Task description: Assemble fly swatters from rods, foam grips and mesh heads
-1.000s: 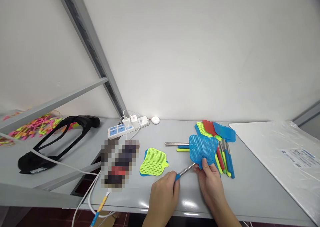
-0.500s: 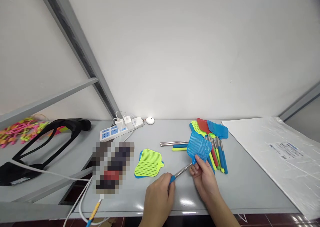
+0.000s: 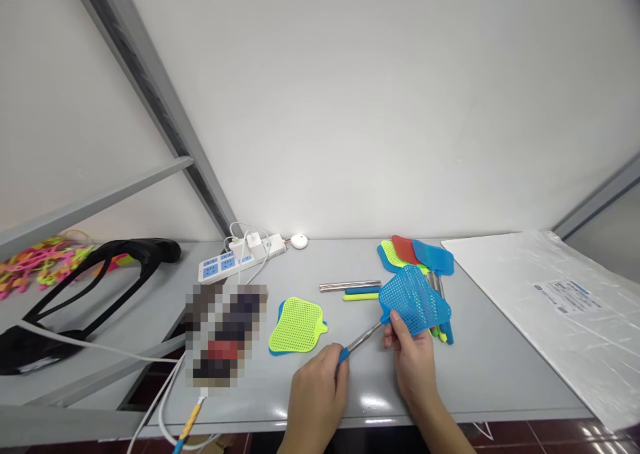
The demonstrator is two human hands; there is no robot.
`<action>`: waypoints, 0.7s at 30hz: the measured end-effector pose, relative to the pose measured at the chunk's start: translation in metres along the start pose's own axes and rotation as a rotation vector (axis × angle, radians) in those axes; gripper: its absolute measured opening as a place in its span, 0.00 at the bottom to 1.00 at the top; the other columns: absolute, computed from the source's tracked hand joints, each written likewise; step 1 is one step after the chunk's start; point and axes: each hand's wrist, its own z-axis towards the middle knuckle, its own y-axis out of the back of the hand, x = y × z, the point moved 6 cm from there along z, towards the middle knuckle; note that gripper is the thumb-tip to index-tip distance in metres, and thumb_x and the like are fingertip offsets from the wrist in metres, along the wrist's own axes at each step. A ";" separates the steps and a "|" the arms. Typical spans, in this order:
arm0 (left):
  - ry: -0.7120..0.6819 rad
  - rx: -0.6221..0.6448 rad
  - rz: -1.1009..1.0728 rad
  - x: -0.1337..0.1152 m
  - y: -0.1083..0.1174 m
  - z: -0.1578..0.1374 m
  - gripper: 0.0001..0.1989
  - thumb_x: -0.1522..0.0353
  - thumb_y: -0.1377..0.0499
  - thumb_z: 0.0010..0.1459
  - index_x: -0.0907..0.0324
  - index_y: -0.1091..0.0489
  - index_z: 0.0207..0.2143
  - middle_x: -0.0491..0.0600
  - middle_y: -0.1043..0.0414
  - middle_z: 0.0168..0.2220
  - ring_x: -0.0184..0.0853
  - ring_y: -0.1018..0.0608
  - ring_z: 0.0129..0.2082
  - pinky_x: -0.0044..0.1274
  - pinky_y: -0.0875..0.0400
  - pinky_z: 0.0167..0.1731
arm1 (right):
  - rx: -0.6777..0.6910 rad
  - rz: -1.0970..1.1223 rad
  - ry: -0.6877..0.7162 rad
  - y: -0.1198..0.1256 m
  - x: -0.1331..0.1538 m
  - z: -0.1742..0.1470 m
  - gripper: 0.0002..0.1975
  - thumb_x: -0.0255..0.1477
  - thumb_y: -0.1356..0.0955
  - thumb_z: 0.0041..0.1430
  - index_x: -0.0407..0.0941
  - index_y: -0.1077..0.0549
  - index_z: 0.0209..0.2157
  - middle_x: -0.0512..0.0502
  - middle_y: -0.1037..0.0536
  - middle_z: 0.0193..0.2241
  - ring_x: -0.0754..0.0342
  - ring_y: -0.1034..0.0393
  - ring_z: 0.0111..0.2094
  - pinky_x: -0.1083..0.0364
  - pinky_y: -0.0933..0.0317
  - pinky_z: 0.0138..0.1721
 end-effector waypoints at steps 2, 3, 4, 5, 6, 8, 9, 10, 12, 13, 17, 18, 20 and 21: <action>0.011 0.014 -0.003 0.001 -0.001 0.000 0.09 0.70 0.51 0.65 0.54 0.34 0.34 0.44 0.26 0.28 0.35 0.24 0.28 0.24 0.43 0.26 | 0.001 -0.017 0.008 0.001 0.000 0.000 0.15 0.36 0.24 0.49 0.44 0.31 0.29 0.54 0.30 0.22 0.60 0.37 0.22 0.58 0.42 0.24; 0.014 0.021 -0.005 0.001 -0.001 -0.001 0.09 0.70 0.51 0.65 0.54 0.34 0.34 0.44 0.26 0.28 0.35 0.24 0.28 0.24 0.43 0.26 | 0.002 -0.023 0.007 0.001 -0.001 0.000 0.15 0.36 0.24 0.50 0.44 0.31 0.29 0.54 0.30 0.22 0.59 0.37 0.22 0.57 0.42 0.24; 0.016 0.026 -0.006 0.001 -0.002 -0.001 0.09 0.70 0.52 0.65 0.54 0.34 0.34 0.44 0.26 0.28 0.35 0.24 0.28 0.24 0.43 0.26 | 0.001 -0.029 0.004 0.002 -0.001 0.000 0.15 0.36 0.24 0.50 0.44 0.32 0.29 0.54 0.30 0.22 0.59 0.37 0.22 0.57 0.42 0.24; 0.017 0.029 -0.007 0.001 -0.002 -0.001 0.09 0.70 0.52 0.66 0.54 0.34 0.34 0.44 0.26 0.28 0.35 0.24 0.28 0.24 0.43 0.27 | 0.002 -0.034 0.001 0.002 -0.001 0.000 0.15 0.36 0.25 0.51 0.44 0.32 0.29 0.54 0.30 0.22 0.59 0.37 0.22 0.57 0.42 0.24; 0.017 0.028 -0.007 0.000 -0.002 -0.001 0.09 0.70 0.52 0.66 0.54 0.34 0.34 0.44 0.26 0.29 0.35 0.24 0.28 0.24 0.43 0.27 | 0.003 -0.038 -0.003 0.002 -0.001 0.001 0.15 0.36 0.25 0.51 0.44 0.32 0.29 0.54 0.30 0.21 0.59 0.38 0.22 0.57 0.42 0.24; 0.018 0.028 -0.006 0.000 -0.002 -0.001 0.09 0.70 0.52 0.66 0.54 0.34 0.34 0.45 0.26 0.29 0.35 0.24 0.29 0.24 0.42 0.27 | 0.010 -0.042 -0.008 0.001 -0.002 0.001 0.15 0.36 0.25 0.52 0.45 0.33 0.29 0.55 0.31 0.20 0.59 0.39 0.21 0.57 0.43 0.23; 0.019 0.029 -0.005 0.000 -0.002 -0.001 0.09 0.70 0.52 0.66 0.54 0.34 0.34 0.45 0.26 0.29 0.35 0.24 0.29 0.24 0.42 0.27 | 0.015 -0.043 -0.011 0.001 -0.002 0.001 0.15 0.36 0.25 0.52 0.45 0.34 0.28 0.56 0.32 0.19 0.59 0.39 0.20 0.57 0.44 0.22; 0.020 0.033 -0.005 0.001 -0.002 -0.001 0.09 0.70 0.52 0.66 0.54 0.34 0.34 0.45 0.26 0.29 0.35 0.24 0.28 0.24 0.43 0.27 | 0.020 -0.044 -0.015 0.001 -0.002 0.001 0.15 0.36 0.26 0.52 0.45 0.35 0.28 0.56 0.34 0.18 0.59 0.40 0.20 0.57 0.44 0.22; 0.018 0.036 -0.005 0.001 -0.003 -0.001 0.09 0.70 0.52 0.66 0.54 0.34 0.34 0.44 0.26 0.29 0.35 0.24 0.29 0.24 0.43 0.27 | 0.026 -0.045 -0.027 0.000 -0.003 0.001 0.16 0.36 0.26 0.53 0.46 0.37 0.26 0.58 0.37 0.16 0.60 0.43 0.18 0.58 0.46 0.20; 0.016 0.035 -0.007 0.002 -0.003 -0.001 0.09 0.70 0.52 0.66 0.54 0.34 0.34 0.44 0.27 0.29 0.35 0.24 0.29 0.24 0.42 0.27 | 0.028 -0.046 -0.035 0.000 -0.004 0.002 0.17 0.37 0.26 0.53 0.47 0.39 0.25 0.59 0.38 0.14 0.60 0.44 0.17 0.58 0.47 0.20; 0.011 0.018 -0.012 0.004 -0.005 -0.002 0.08 0.69 0.51 0.66 0.54 0.34 0.35 0.43 0.28 0.29 0.35 0.25 0.29 0.25 0.42 0.27 | 0.034 -0.052 -0.070 0.000 -0.009 0.003 0.20 0.39 0.27 0.53 0.48 0.42 0.24 0.61 0.43 0.12 0.61 0.50 0.14 0.58 0.49 0.17; 0.009 0.015 -0.010 0.004 -0.006 -0.002 0.08 0.69 0.51 0.66 0.54 0.34 0.35 0.43 0.28 0.28 0.35 0.25 0.29 0.25 0.42 0.27 | 0.035 -0.053 -0.075 0.001 -0.010 0.003 0.20 0.39 0.27 0.54 0.48 0.43 0.24 0.61 0.43 0.11 0.61 0.51 0.14 0.58 0.49 0.17; 0.000 0.013 -0.008 0.004 -0.006 -0.002 0.09 0.69 0.52 0.66 0.54 0.33 0.35 0.43 0.28 0.28 0.35 0.25 0.29 0.25 0.42 0.28 | 0.036 -0.056 -0.081 0.001 -0.012 0.004 0.20 0.40 0.28 0.54 0.48 0.43 0.24 0.62 0.44 0.11 0.61 0.51 0.14 0.58 0.49 0.17; -0.006 0.014 -0.010 0.004 -0.006 -0.002 0.09 0.69 0.52 0.66 0.54 0.33 0.35 0.43 0.28 0.29 0.35 0.25 0.29 0.25 0.41 0.28 | 0.036 -0.060 -0.081 0.002 -0.012 0.003 0.20 0.40 0.28 0.54 0.48 0.43 0.24 0.62 0.44 0.11 0.61 0.51 0.14 0.58 0.49 0.18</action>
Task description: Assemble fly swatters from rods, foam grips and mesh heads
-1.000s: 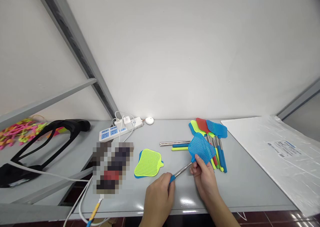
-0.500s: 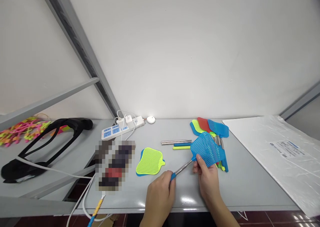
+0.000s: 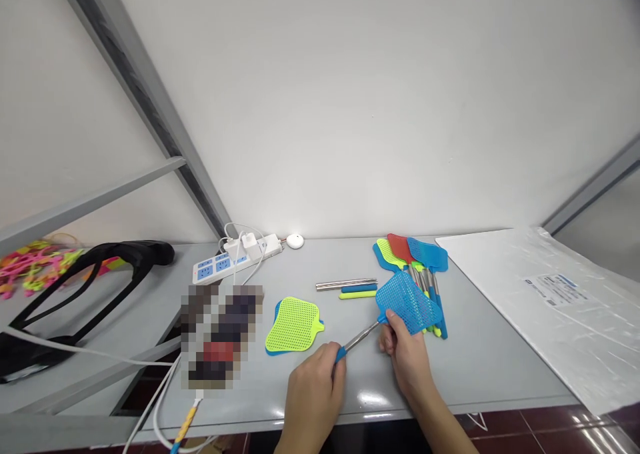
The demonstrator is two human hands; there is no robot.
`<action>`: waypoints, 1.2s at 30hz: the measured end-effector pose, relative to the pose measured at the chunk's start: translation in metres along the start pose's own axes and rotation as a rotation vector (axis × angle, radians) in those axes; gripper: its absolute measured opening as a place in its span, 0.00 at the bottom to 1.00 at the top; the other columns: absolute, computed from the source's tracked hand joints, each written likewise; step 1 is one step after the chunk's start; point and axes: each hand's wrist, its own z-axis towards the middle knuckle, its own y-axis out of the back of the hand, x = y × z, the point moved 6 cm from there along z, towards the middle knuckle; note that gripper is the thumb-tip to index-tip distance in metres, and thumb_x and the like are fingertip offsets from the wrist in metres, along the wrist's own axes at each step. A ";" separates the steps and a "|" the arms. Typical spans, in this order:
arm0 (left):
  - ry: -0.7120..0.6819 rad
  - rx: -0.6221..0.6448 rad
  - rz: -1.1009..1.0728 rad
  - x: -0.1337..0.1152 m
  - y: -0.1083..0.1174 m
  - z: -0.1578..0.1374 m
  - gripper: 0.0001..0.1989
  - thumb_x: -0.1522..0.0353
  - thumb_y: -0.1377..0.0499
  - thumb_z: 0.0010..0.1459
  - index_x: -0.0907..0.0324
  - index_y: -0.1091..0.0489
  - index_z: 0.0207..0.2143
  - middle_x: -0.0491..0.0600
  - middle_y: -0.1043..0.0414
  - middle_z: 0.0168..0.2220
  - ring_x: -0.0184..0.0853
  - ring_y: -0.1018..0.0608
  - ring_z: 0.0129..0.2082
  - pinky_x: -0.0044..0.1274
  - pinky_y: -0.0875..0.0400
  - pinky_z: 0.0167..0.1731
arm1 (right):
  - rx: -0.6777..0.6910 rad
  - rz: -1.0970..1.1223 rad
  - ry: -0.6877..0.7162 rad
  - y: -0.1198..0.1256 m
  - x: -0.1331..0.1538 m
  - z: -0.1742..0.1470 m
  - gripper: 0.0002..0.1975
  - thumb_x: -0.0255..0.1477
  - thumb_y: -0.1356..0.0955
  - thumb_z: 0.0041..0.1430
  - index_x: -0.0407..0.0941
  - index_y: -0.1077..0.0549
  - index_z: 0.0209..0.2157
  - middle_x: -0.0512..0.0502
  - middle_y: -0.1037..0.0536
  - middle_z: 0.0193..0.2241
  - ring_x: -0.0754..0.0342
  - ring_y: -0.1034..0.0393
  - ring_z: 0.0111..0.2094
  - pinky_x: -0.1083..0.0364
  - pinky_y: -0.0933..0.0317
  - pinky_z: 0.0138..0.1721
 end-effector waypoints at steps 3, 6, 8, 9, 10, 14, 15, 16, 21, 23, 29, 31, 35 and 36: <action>-0.008 0.002 -0.013 0.000 0.000 0.000 0.09 0.69 0.52 0.66 0.54 0.32 0.36 0.43 0.27 0.30 0.35 0.24 0.29 0.24 0.40 0.28 | 0.005 -0.022 0.007 0.003 -0.001 -0.001 0.20 0.41 0.28 0.55 0.48 0.42 0.24 0.61 0.42 0.12 0.60 0.50 0.15 0.57 0.49 0.19; -0.009 0.011 -0.028 0.001 0.001 0.001 0.10 0.68 0.52 0.66 0.53 0.32 0.37 0.43 0.26 0.30 0.35 0.24 0.30 0.24 0.39 0.28 | 0.015 -0.053 0.029 0.007 -0.001 -0.003 0.20 0.42 0.29 0.56 0.47 0.41 0.23 0.59 0.41 0.13 0.60 0.48 0.17 0.57 0.50 0.21; -0.012 0.025 -0.033 0.000 0.001 0.001 0.10 0.68 0.52 0.66 0.53 0.31 0.38 0.44 0.26 0.31 0.35 0.23 0.31 0.24 0.38 0.29 | 0.026 -0.075 0.043 0.011 -0.001 -0.005 0.21 0.43 0.30 0.57 0.47 0.41 0.22 0.58 0.40 0.14 0.60 0.47 0.17 0.56 0.51 0.21; -0.013 0.032 -0.032 0.000 0.001 0.001 0.10 0.68 0.52 0.66 0.53 0.31 0.38 0.44 0.26 0.32 0.35 0.23 0.32 0.24 0.38 0.29 | 0.031 -0.085 0.046 0.013 -0.001 -0.006 0.21 0.42 0.30 0.57 0.47 0.41 0.21 0.57 0.40 0.14 0.60 0.47 0.18 0.56 0.51 0.22; -0.012 0.036 -0.029 0.000 0.001 0.001 0.10 0.68 0.52 0.66 0.53 0.31 0.39 0.44 0.26 0.32 0.35 0.23 0.32 0.24 0.38 0.29 | 0.035 -0.092 0.045 0.014 -0.001 -0.007 0.22 0.42 0.30 0.58 0.47 0.41 0.21 0.57 0.40 0.14 0.60 0.47 0.18 0.56 0.51 0.22; -0.014 0.042 -0.004 -0.001 0.000 0.000 0.11 0.68 0.52 0.66 0.53 0.30 0.40 0.45 0.25 0.32 0.35 0.23 0.32 0.24 0.37 0.30 | 0.051 -0.096 0.010 0.018 0.000 -0.009 0.21 0.42 0.31 0.59 0.47 0.41 0.21 0.57 0.40 0.13 0.59 0.46 0.18 0.55 0.49 0.23; -0.019 0.039 -0.001 0.000 0.000 0.000 0.11 0.68 0.52 0.66 0.53 0.30 0.40 0.45 0.25 0.33 0.35 0.22 0.33 0.24 0.36 0.30 | 0.056 -0.092 -0.004 0.018 0.000 -0.008 0.21 0.42 0.31 0.59 0.47 0.41 0.21 0.57 0.40 0.13 0.59 0.46 0.17 0.55 0.49 0.23; -0.026 0.037 0.001 0.000 -0.001 -0.001 0.11 0.68 0.52 0.66 0.53 0.30 0.41 0.45 0.25 0.33 0.35 0.22 0.33 0.24 0.36 0.30 | 0.061 -0.089 -0.018 0.018 0.000 -0.008 0.21 0.42 0.31 0.59 0.47 0.40 0.21 0.57 0.40 0.13 0.59 0.46 0.17 0.55 0.48 0.23; -0.063 0.032 0.011 -0.001 -0.003 -0.002 0.11 0.68 0.52 0.66 0.53 0.30 0.43 0.45 0.24 0.34 0.35 0.22 0.35 0.24 0.35 0.31 | 0.067 -0.076 -0.046 0.015 0.001 -0.006 0.20 0.43 0.30 0.57 0.47 0.38 0.21 0.57 0.39 0.12 0.59 0.47 0.16 0.55 0.47 0.22; -0.072 0.023 0.024 -0.002 -0.003 -0.003 0.11 0.68 0.52 0.66 0.53 0.30 0.43 0.45 0.24 0.35 0.35 0.21 0.35 0.24 0.35 0.31 | 0.059 -0.069 -0.043 0.014 0.002 -0.006 0.21 0.43 0.30 0.55 0.47 0.38 0.20 0.57 0.40 0.12 0.60 0.47 0.16 0.56 0.47 0.21; -0.062 0.015 0.060 -0.006 0.000 -0.003 0.11 0.69 0.52 0.66 0.53 0.30 0.41 0.44 0.23 0.34 0.35 0.21 0.34 0.24 0.36 0.30 | 0.059 -0.039 -0.052 0.016 0.001 -0.006 0.19 0.42 0.29 0.54 0.47 0.38 0.21 0.58 0.41 0.11 0.61 0.48 0.14 0.57 0.46 0.20; -0.051 0.016 0.065 -0.007 0.001 -0.002 0.10 0.69 0.51 0.65 0.53 0.30 0.41 0.44 0.23 0.34 0.35 0.21 0.34 0.24 0.37 0.30 | 0.066 -0.034 -0.063 0.017 0.001 -0.006 0.19 0.42 0.29 0.54 0.47 0.38 0.21 0.59 0.41 0.11 0.61 0.49 0.14 0.57 0.47 0.19; -0.039 0.023 0.056 -0.007 0.001 -0.002 0.11 0.69 0.51 0.66 0.53 0.30 0.42 0.44 0.23 0.35 0.35 0.21 0.35 0.24 0.37 0.30 | 0.085 -0.043 -0.083 0.019 0.001 -0.007 0.19 0.42 0.29 0.54 0.46 0.37 0.21 0.59 0.41 0.11 0.62 0.51 0.13 0.58 0.51 0.17; -0.037 0.026 0.052 -0.007 0.002 -0.001 0.11 0.69 0.51 0.66 0.53 0.30 0.42 0.44 0.23 0.35 0.35 0.21 0.35 0.24 0.36 0.31 | 0.088 -0.047 -0.084 0.020 0.001 -0.007 0.19 0.42 0.29 0.54 0.46 0.37 0.21 0.59 0.41 0.11 0.62 0.51 0.13 0.58 0.52 0.16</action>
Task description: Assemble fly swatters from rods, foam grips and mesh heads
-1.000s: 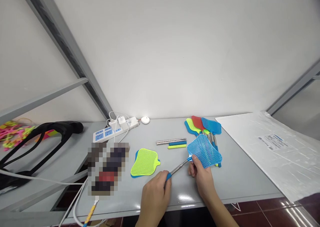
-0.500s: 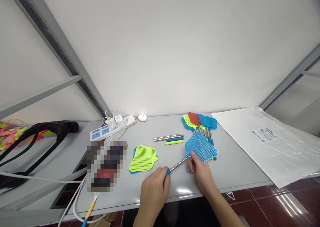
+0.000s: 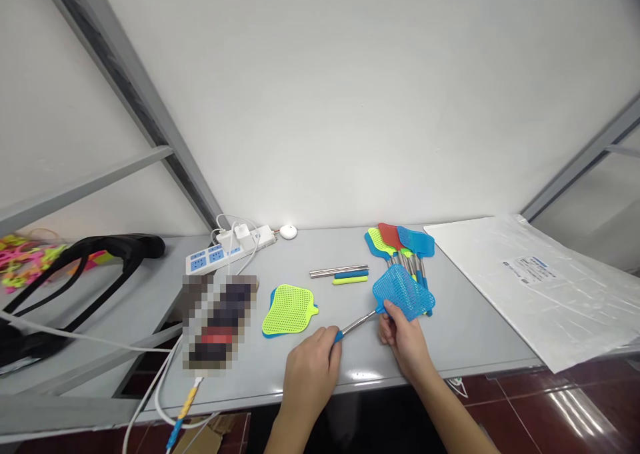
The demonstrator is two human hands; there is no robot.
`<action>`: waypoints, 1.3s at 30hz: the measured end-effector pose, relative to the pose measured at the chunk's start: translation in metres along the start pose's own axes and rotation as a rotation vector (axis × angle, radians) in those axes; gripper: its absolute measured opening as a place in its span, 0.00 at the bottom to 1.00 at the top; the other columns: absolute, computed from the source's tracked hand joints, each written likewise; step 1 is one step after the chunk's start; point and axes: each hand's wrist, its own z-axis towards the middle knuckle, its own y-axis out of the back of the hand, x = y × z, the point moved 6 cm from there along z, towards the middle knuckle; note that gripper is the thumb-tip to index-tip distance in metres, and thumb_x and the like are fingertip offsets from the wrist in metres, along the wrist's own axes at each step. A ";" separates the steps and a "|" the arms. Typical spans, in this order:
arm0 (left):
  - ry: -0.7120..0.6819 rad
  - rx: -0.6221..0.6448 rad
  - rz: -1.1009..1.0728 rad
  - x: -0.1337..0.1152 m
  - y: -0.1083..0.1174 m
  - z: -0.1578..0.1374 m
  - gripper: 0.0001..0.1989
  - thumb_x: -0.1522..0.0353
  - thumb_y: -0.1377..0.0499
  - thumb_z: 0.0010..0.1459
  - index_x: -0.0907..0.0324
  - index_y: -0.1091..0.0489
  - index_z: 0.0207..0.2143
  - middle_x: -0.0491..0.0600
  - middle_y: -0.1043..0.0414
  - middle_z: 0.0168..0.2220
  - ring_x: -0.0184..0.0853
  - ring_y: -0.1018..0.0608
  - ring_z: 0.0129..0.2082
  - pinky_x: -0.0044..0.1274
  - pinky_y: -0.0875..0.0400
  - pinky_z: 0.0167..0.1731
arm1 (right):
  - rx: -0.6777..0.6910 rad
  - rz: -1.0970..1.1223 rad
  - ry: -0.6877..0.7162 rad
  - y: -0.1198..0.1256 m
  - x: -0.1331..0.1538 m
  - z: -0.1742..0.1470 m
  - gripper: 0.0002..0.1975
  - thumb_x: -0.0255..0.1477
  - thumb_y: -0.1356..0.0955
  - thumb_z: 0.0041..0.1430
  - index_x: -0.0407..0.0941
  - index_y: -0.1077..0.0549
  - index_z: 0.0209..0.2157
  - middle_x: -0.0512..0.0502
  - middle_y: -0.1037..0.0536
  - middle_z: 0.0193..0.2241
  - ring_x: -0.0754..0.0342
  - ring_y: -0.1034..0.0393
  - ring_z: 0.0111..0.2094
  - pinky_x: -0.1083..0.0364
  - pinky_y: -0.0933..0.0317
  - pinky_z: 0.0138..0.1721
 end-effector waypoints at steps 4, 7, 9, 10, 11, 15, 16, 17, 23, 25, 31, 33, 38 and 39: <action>0.009 0.010 -0.008 -0.001 0.002 0.002 0.11 0.69 0.51 0.66 0.53 0.30 0.42 0.44 0.22 0.36 0.34 0.21 0.36 0.24 0.37 0.31 | -0.011 -0.023 0.005 0.001 0.000 0.001 0.19 0.43 0.29 0.53 0.46 0.38 0.22 0.59 0.41 0.11 0.62 0.51 0.13 0.58 0.53 0.16; 0.010 0.025 0.001 -0.003 0.004 0.003 0.11 0.70 0.51 0.66 0.53 0.29 0.42 0.44 0.23 0.34 0.34 0.21 0.34 0.24 0.37 0.30 | -0.024 -0.050 0.016 0.003 -0.001 0.003 0.19 0.44 0.30 0.54 0.46 0.38 0.23 0.59 0.41 0.12 0.62 0.51 0.14 0.58 0.54 0.16; 0.008 0.021 0.000 -0.003 0.003 0.002 0.11 0.70 0.51 0.66 0.53 0.30 0.42 0.44 0.23 0.34 0.34 0.21 0.35 0.24 0.36 0.31 | -0.031 -0.078 0.028 0.004 -0.003 0.004 0.20 0.44 0.30 0.55 0.46 0.39 0.22 0.59 0.42 0.12 0.62 0.52 0.14 0.58 0.57 0.17; 0.007 0.015 0.001 -0.003 0.003 0.002 0.11 0.70 0.51 0.66 0.54 0.30 0.43 0.44 0.23 0.35 0.35 0.21 0.35 0.24 0.36 0.31 | -0.034 -0.094 0.036 0.005 -0.003 0.004 0.21 0.44 0.30 0.56 0.46 0.40 0.21 0.59 0.43 0.12 0.62 0.53 0.15 0.58 0.58 0.17; 0.007 0.007 0.003 -0.003 0.002 0.001 0.11 0.70 0.51 0.66 0.53 0.30 0.43 0.45 0.23 0.35 0.35 0.21 0.36 0.24 0.36 0.32 | -0.037 -0.110 0.045 0.006 -0.004 0.004 0.22 0.44 0.30 0.56 0.46 0.41 0.21 0.59 0.43 0.12 0.62 0.53 0.15 0.58 0.59 0.17; 0.002 -0.004 0.020 -0.001 -0.001 -0.001 0.11 0.70 0.51 0.66 0.53 0.30 0.44 0.45 0.23 0.36 0.35 0.21 0.35 0.24 0.36 0.30 | -0.052 -0.165 0.075 0.007 -0.004 0.003 0.23 0.43 0.31 0.57 0.47 0.43 0.21 0.58 0.43 0.13 0.62 0.53 0.17 0.57 0.59 0.19; 0.003 0.000 0.021 -0.001 -0.001 -0.001 0.12 0.70 0.51 0.66 0.54 0.30 0.44 0.45 0.23 0.35 0.35 0.21 0.35 0.24 0.36 0.30 | -0.052 -0.176 0.078 0.007 -0.003 0.002 0.22 0.43 0.31 0.58 0.47 0.43 0.21 0.58 0.43 0.14 0.61 0.52 0.17 0.57 0.59 0.19; 0.005 0.006 0.021 -0.001 -0.001 -0.001 0.12 0.70 0.51 0.66 0.54 0.29 0.44 0.45 0.23 0.35 0.35 0.21 0.35 0.25 0.36 0.30 | -0.052 -0.186 0.080 0.007 -0.003 0.002 0.22 0.43 0.31 0.58 0.47 0.43 0.21 0.58 0.43 0.14 0.61 0.52 0.17 0.57 0.59 0.20; 0.019 0.058 -0.008 -0.003 0.001 0.001 0.12 0.70 0.51 0.65 0.54 0.30 0.44 0.45 0.23 0.36 0.36 0.21 0.35 0.25 0.36 0.30 | -0.016 -0.243 0.090 0.005 0.003 -0.001 0.23 0.44 0.32 0.59 0.47 0.43 0.20 0.57 0.44 0.14 0.60 0.52 0.18 0.55 0.57 0.22; 0.023 0.083 -0.025 -0.003 0.003 0.002 0.11 0.68 0.52 0.67 0.54 0.30 0.45 0.46 0.23 0.37 0.37 0.21 0.36 0.25 0.36 0.31 | 0.025 -0.262 0.091 0.001 0.007 -0.002 0.24 0.45 0.32 0.59 0.47 0.43 0.19 0.56 0.44 0.14 0.59 0.52 0.18 0.55 0.56 0.23; 0.010 0.236 -0.149 -0.004 0.010 0.006 0.12 0.62 0.53 0.69 0.52 0.32 0.39 0.43 0.22 0.32 0.37 0.20 0.32 0.23 0.39 0.27 | 0.157 -0.299 0.044 -0.010 0.013 -0.009 0.26 0.46 0.32 0.58 0.47 0.43 0.17 0.55 0.45 0.15 0.58 0.52 0.19 0.54 0.55 0.23; 0.012 0.252 -0.164 -0.007 0.012 0.006 0.12 0.62 0.53 0.69 0.52 0.33 0.36 0.43 0.23 0.29 0.36 0.21 0.30 0.23 0.42 0.25 | 0.193 -0.296 0.039 -0.014 0.015 -0.012 0.26 0.46 0.33 0.59 0.48 0.45 0.17 0.56 0.46 0.16 0.58 0.53 0.19 0.54 0.56 0.24; -0.014 0.183 -0.069 -0.022 0.019 0.009 0.10 0.63 0.53 0.69 0.52 0.33 0.39 0.43 0.23 0.29 0.36 0.22 0.27 0.25 0.46 0.23 | 0.228 -0.237 0.084 -0.020 0.031 -0.021 0.24 0.45 0.33 0.60 0.49 0.48 0.21 0.58 0.50 0.16 0.59 0.57 0.19 0.54 0.59 0.22; -0.027 0.163 -0.027 -0.026 0.021 0.010 0.10 0.63 0.52 0.69 0.52 0.33 0.39 0.43 0.24 0.28 0.36 0.22 0.27 0.25 0.47 0.23 | 0.222 -0.220 0.096 -0.020 0.035 -0.024 0.24 0.45 0.33 0.61 0.49 0.48 0.21 0.58 0.51 0.16 0.59 0.58 0.19 0.54 0.59 0.22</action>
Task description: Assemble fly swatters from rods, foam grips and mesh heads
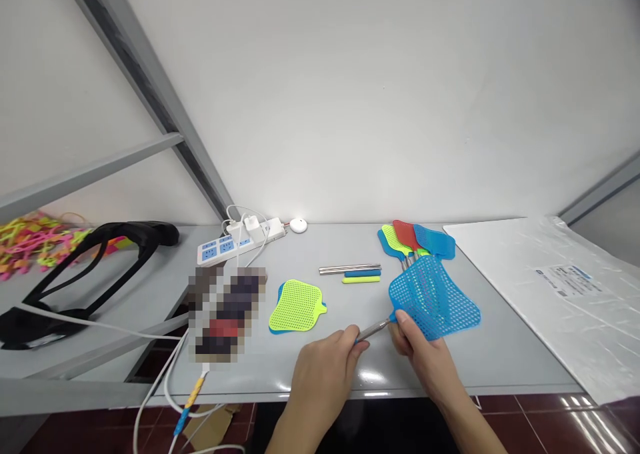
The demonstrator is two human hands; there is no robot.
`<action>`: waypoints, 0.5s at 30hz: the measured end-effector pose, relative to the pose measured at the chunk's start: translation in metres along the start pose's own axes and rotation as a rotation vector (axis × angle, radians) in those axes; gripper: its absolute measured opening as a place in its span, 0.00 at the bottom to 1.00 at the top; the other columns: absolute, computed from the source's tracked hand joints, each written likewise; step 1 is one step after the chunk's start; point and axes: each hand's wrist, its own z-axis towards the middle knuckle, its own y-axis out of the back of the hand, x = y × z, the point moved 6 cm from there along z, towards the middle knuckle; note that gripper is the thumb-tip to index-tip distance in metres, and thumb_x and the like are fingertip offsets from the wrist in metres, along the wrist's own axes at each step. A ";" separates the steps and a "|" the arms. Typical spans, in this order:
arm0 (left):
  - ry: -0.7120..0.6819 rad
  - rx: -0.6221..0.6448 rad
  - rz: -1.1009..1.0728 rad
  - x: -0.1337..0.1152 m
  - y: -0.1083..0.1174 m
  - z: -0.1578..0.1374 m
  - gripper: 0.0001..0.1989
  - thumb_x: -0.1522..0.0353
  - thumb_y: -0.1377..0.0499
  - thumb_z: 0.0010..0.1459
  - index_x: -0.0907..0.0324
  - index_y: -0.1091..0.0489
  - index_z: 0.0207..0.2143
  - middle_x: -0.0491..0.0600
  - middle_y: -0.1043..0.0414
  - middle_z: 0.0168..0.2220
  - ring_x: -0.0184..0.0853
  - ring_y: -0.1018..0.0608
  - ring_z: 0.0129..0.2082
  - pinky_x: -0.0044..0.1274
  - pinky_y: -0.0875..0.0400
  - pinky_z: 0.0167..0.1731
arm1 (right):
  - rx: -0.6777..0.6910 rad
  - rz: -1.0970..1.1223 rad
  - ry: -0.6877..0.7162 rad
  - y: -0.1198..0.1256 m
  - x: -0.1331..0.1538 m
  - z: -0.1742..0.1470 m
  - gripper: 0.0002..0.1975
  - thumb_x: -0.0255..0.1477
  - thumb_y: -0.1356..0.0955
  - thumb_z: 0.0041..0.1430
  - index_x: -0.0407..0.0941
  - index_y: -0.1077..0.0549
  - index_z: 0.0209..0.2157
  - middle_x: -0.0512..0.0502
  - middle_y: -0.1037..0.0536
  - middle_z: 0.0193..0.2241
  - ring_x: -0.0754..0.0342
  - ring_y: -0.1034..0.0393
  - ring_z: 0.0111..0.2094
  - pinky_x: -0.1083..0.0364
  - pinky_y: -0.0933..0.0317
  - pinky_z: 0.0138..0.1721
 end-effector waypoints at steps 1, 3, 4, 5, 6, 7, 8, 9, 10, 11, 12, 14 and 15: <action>-0.009 -0.017 0.042 -0.004 0.002 0.001 0.10 0.63 0.52 0.69 0.52 0.33 0.38 0.43 0.25 0.28 0.36 0.23 0.26 0.26 0.48 0.22 | -0.013 0.010 0.011 0.001 0.003 -0.003 0.24 0.44 0.34 0.62 0.48 0.48 0.21 0.58 0.51 0.16 0.59 0.58 0.19 0.54 0.59 0.22; -0.025 -0.048 0.112 -0.011 0.007 0.001 0.11 0.64 0.51 0.68 0.53 0.32 0.35 0.43 0.27 0.26 0.35 0.25 0.25 0.27 0.49 0.22 | -0.055 0.007 0.026 0.005 0.006 -0.011 0.25 0.43 0.34 0.62 0.48 0.48 0.20 0.57 0.51 0.16 0.59 0.57 0.19 0.54 0.58 0.23; -0.035 -0.067 0.135 -0.014 0.010 0.001 0.11 0.64 0.50 0.68 0.53 0.32 0.34 0.44 0.28 0.25 0.35 0.26 0.25 0.27 0.48 0.23 | -0.087 -0.003 0.033 0.007 0.007 -0.015 0.25 0.43 0.34 0.62 0.48 0.48 0.19 0.57 0.50 0.16 0.59 0.56 0.19 0.54 0.57 0.23; -0.050 -0.090 0.148 -0.018 0.013 0.001 0.11 0.65 0.50 0.68 0.54 0.31 0.34 0.44 0.28 0.25 0.35 0.27 0.25 0.27 0.47 0.24 | -0.126 -0.009 0.040 0.010 0.006 -0.020 0.25 0.42 0.33 0.62 0.48 0.47 0.19 0.56 0.49 0.16 0.59 0.54 0.19 0.54 0.56 0.23; -0.063 -0.121 0.153 -0.022 0.016 0.001 0.10 0.65 0.49 0.68 0.53 0.31 0.34 0.45 0.28 0.26 0.35 0.28 0.26 0.27 0.45 0.27 | -0.176 -0.005 0.044 0.013 0.004 -0.023 0.24 0.42 0.33 0.62 0.48 0.46 0.19 0.56 0.48 0.16 0.59 0.53 0.19 0.54 0.55 0.24; -0.067 -0.158 0.154 -0.024 0.019 0.000 0.09 0.65 0.49 0.67 0.53 0.30 0.36 0.46 0.28 0.27 0.36 0.28 0.28 0.28 0.43 0.30 | -0.229 0.011 0.037 0.016 0.001 -0.027 0.24 0.43 0.33 0.61 0.47 0.45 0.18 0.56 0.47 0.16 0.58 0.53 0.19 0.54 0.54 0.24; -0.061 -0.200 0.154 -0.027 0.021 -0.001 0.09 0.65 0.49 0.67 0.53 0.29 0.37 0.46 0.28 0.29 0.36 0.28 0.31 0.30 0.41 0.35 | -0.277 0.039 0.019 0.018 -0.004 -0.030 0.24 0.44 0.33 0.60 0.47 0.43 0.19 0.56 0.47 0.16 0.58 0.52 0.19 0.54 0.54 0.23; -0.048 -0.241 0.154 -0.028 0.023 -0.002 0.09 0.66 0.48 0.67 0.52 0.29 0.38 0.47 0.27 0.30 0.37 0.28 0.33 0.33 0.41 0.40 | -0.311 0.075 -0.009 0.020 -0.009 -0.032 0.23 0.45 0.33 0.60 0.47 0.42 0.19 0.56 0.47 0.16 0.58 0.52 0.19 0.54 0.54 0.23; -0.030 -0.279 0.157 -0.029 0.023 -0.002 0.08 0.66 0.48 0.67 0.51 0.28 0.39 0.47 0.27 0.31 0.37 0.28 0.34 0.36 0.42 0.44 | -0.323 0.115 -0.041 0.020 -0.014 -0.033 0.23 0.46 0.33 0.59 0.47 0.41 0.19 0.56 0.47 0.15 0.58 0.53 0.19 0.55 0.54 0.23; -0.016 -0.310 0.163 -0.030 0.023 -0.003 0.08 0.67 0.47 0.67 0.51 0.28 0.39 0.47 0.27 0.31 0.37 0.29 0.34 0.39 0.45 0.48 | -0.321 0.149 -0.067 0.019 -0.018 -0.034 0.23 0.47 0.32 0.58 0.47 0.40 0.19 0.56 0.47 0.15 0.59 0.54 0.19 0.55 0.54 0.22; -0.011 -0.330 0.169 -0.032 0.021 -0.004 0.08 0.68 0.47 0.66 0.50 0.27 0.39 0.47 0.28 0.31 0.37 0.29 0.34 0.42 0.48 0.52 | -0.311 0.175 -0.081 0.018 -0.021 -0.035 0.24 0.48 0.31 0.56 0.47 0.41 0.19 0.57 0.48 0.15 0.59 0.55 0.18 0.55 0.55 0.21; -0.021 -0.344 0.171 -0.038 0.017 -0.004 0.09 0.70 0.45 0.65 0.49 0.26 0.38 0.45 0.28 0.29 0.36 0.30 0.33 0.46 0.52 0.55 | -0.263 0.201 -0.072 0.014 -0.023 -0.037 0.24 0.47 0.29 0.54 0.47 0.42 0.20 0.58 0.48 0.15 0.59 0.56 0.18 0.56 0.56 0.21; -0.026 -0.349 0.171 -0.041 0.015 -0.004 0.09 0.70 0.45 0.64 0.48 0.26 0.37 0.45 0.29 0.28 0.36 0.30 0.33 0.47 0.53 0.56 | -0.238 0.204 -0.053 0.013 -0.023 -0.037 0.23 0.46 0.29 0.53 0.47 0.41 0.21 0.58 0.48 0.15 0.59 0.56 0.19 0.56 0.56 0.21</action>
